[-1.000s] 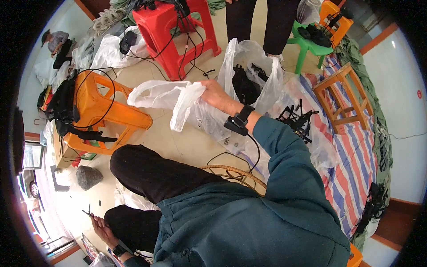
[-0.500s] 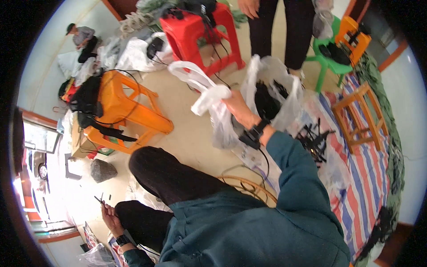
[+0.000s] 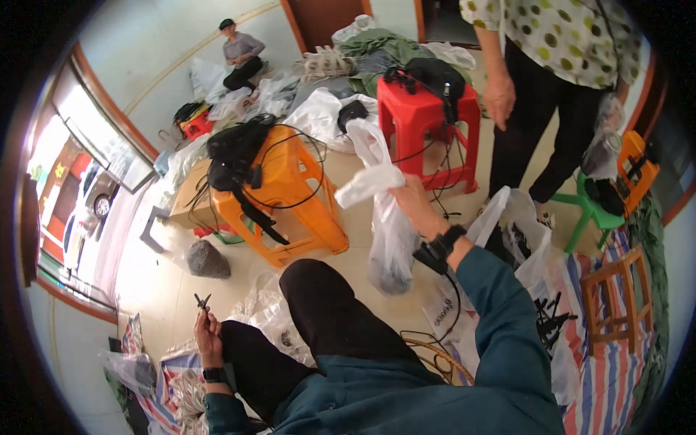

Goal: Manually sorting and organizing black plastic shoe components and buckles from plastic bags on the floor.

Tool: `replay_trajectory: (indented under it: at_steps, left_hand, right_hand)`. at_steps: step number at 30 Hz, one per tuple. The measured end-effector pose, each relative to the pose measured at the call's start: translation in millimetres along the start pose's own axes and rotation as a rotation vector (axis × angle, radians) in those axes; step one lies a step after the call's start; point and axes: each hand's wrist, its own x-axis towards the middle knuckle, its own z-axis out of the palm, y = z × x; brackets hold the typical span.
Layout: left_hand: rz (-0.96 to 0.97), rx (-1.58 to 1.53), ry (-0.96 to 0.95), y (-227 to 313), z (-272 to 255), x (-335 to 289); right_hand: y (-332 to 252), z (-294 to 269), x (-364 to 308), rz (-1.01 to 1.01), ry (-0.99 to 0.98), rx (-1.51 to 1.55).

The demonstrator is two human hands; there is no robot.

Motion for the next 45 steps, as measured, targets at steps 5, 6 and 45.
replay_trajectory:
  at_steps: [5, 6, 45]
  left_hand:
    - [0.028, -0.014, 0.014, 1.2, 2.0, -2.3]
    - [0.030, -0.015, 0.013, 2.6, 1.6, -4.2]
    - [-0.048, 0.035, -0.108, 3.3, -12.1, 13.2]
  right_hand:
    - [-39.2, 56.4, 73.5, -0.151, -0.040, -0.033]
    - [-48.8, 64.2, 90.2, -0.150, -0.025, -0.089]
    - [71.1, -65.6, -148.9, 0.266, 0.330, 0.132]
